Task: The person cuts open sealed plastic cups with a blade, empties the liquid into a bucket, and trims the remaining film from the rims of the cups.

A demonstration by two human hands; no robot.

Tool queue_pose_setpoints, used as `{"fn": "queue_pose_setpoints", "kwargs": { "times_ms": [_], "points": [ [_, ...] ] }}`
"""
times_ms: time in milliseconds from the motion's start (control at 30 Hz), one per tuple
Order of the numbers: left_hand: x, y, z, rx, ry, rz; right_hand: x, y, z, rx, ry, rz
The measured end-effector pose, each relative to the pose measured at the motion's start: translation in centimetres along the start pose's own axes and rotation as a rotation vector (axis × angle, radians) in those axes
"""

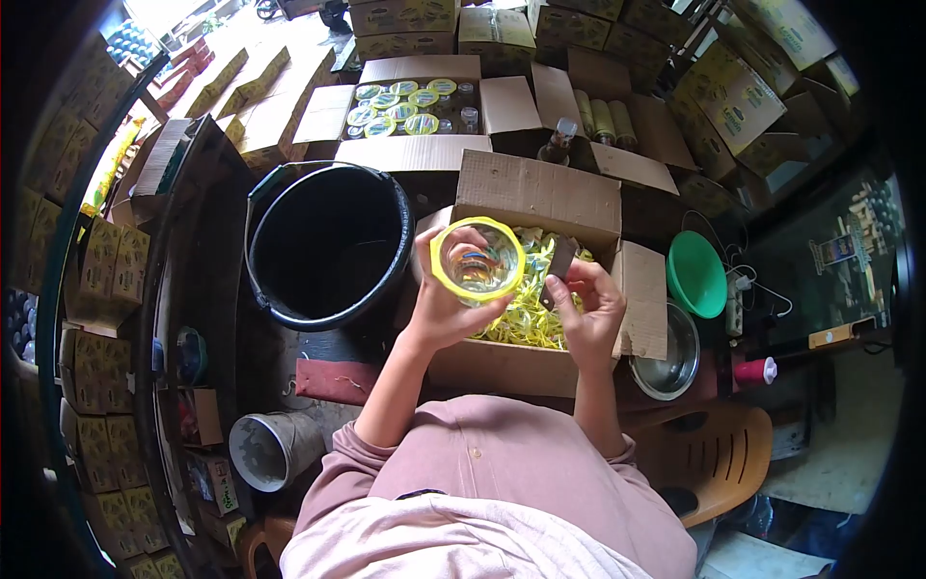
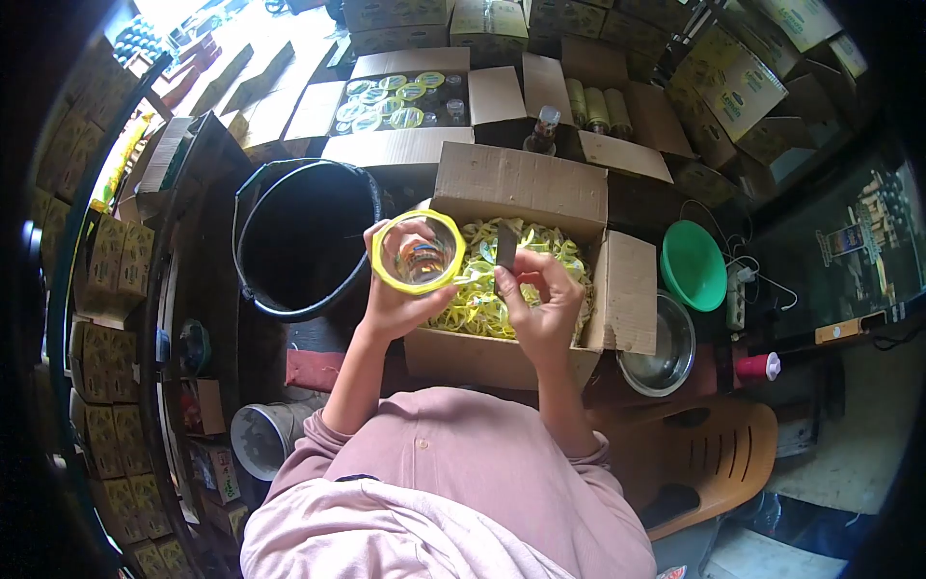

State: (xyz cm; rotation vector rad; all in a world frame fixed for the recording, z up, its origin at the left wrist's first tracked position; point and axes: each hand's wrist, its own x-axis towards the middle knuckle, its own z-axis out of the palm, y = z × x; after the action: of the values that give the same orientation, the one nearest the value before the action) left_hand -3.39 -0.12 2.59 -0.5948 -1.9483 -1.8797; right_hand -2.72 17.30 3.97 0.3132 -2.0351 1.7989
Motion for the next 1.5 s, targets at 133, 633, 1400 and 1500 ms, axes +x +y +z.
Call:
{"fn": "queue_pose_setpoints", "kwargs": {
  "times_ms": [133,633,1400,1500],
  "points": [
    [-0.1,0.2,0.1,-0.042,-0.007,0.026,-0.7,-0.5,1.2,0.031,0.050,-0.025],
    [0.4,0.6,0.9,0.092,0.105,-0.072,-0.4,-1.4,3.4,-0.229,0.126,-0.337],
    [0.8,0.4,1.3,0.230,0.128,0.027,1.0,-1.6,3.9,-0.423,0.176,-0.457],
    [1.0,0.6,1.1,0.253,0.115,0.016,1.2,-1.3,3.8,-0.421,0.167,-0.449]
  ]
}}
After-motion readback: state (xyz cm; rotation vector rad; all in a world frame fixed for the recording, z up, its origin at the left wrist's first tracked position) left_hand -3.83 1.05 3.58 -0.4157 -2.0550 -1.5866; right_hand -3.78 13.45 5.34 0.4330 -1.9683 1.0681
